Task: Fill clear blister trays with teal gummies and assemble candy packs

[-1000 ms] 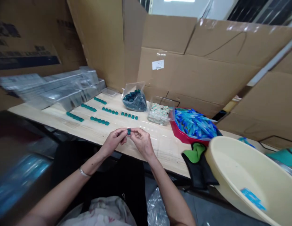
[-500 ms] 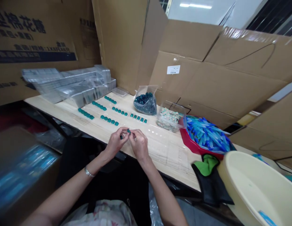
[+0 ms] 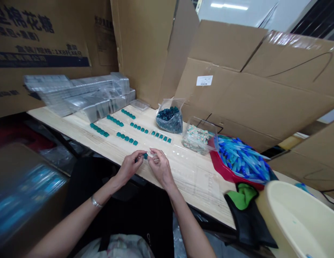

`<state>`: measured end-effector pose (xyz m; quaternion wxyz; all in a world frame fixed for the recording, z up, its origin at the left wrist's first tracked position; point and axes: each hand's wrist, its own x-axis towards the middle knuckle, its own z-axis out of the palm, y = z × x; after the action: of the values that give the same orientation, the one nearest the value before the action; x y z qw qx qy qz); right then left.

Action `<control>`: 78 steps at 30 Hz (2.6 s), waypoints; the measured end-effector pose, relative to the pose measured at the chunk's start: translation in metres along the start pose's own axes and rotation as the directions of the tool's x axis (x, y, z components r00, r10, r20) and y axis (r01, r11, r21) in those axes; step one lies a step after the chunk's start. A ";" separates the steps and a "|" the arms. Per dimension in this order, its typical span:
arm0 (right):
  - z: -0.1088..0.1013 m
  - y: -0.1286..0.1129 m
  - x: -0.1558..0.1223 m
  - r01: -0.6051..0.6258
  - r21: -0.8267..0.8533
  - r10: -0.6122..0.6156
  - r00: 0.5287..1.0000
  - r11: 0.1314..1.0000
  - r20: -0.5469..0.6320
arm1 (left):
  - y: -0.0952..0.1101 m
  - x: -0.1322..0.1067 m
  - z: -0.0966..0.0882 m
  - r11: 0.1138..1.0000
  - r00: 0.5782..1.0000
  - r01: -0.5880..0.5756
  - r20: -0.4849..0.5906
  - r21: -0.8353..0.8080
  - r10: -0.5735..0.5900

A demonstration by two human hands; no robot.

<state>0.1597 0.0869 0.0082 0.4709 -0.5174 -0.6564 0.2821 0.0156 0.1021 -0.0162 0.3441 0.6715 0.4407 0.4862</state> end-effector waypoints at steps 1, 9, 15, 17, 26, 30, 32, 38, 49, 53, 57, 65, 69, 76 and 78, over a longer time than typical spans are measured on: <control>-0.001 0.001 0.001 -0.067 0.068 0.065 0.997 0.995 0.044 | -0.002 -0.003 0.000 1.000 1.000 -0.003 0.015 -0.020 0.003; -0.004 0.001 0.013 -0.199 0.227 0.157 0.969 0.953 0.189 | -0.012 -0.012 -0.013 0.997 0.997 0.060 0.050 -0.055 -0.057; -0.001 0.013 0.045 0.164 -0.064 -0.155 0.979 0.984 0.135 | -0.025 -0.019 -0.031 0.992 0.997 -0.040 0.064 0.121 0.032; 0.005 0.021 0.056 0.234 -0.136 -0.204 0.958 0.963 0.201 | -0.027 -0.020 -0.031 0.996 0.998 -0.014 0.059 0.092 0.009; 0.017 0.038 0.071 0.445 -0.269 -0.307 0.849 0.854 0.430 | -0.024 -0.015 -0.030 0.998 0.997 0.015 0.071 0.056 -0.019; 0.019 0.041 0.073 0.505 -0.285 -0.323 0.804 0.815 0.500 | -0.024 -0.014 -0.030 0.997 0.997 0.032 0.064 0.069 -0.037; 0.022 0.044 0.076 0.521 -0.297 -0.317 0.788 0.800 0.528 | -0.025 -0.013 -0.029 0.996 0.997 0.037 0.065 0.079 -0.042; 0.024 0.039 0.079 0.541 -0.281 -0.307 0.753 0.793 0.582 | -0.016 -0.001 -0.033 0.956 0.977 0.212 0.021 -0.203 -0.212; 0.031 -0.024 0.030 0.334 -0.148 -0.286 0.918 0.931 0.275 | -0.002 0.015 -0.031 0.160 0.827 0.334 0.207 -0.929 -0.523; 0.041 -0.017 0.027 0.261 -0.111 -0.231 0.946 0.959 0.228 | 0.006 0.017 -0.023 0.161 0.842 0.345 0.229 -0.925 -0.488; 0.038 -0.010 0.029 0.077 0.036 -0.082 0.986 0.996 0.142 | 0.010 0.016 -0.024 0.155 0.856 0.349 0.247 -0.924 -0.455; 0.031 -0.013 0.029 -0.083 0.136 0.058 0.983 0.987 0.176 | 0.016 0.016 -0.021 0.140 0.862 0.369 0.283 -0.919 -0.421; 0.029 -0.012 0.030 -0.197 0.228 0.147 0.964 0.953 0.220 | 0.017 0.017 -0.020 0.164 0.871 0.384 0.298 -0.909 -0.391; 0.029 -0.012 0.029 -0.123 0.101 0.117 0.991 0.987 0.060 | 0.010 0.014 -0.012 0.568 0.923 0.310 0.100 -0.763 -0.371; 0.028 -0.013 0.027 -0.070 0.035 0.069 0.997 0.997 0.019 | 0.002 0.013 -0.011 0.797 0.946 0.247 -0.043 -0.551 -0.322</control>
<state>0.1287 0.1121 0.0171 0.4642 -0.5289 -0.6370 0.3147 0.0073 0.1133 -0.0065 0.5571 0.4395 0.4047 0.5768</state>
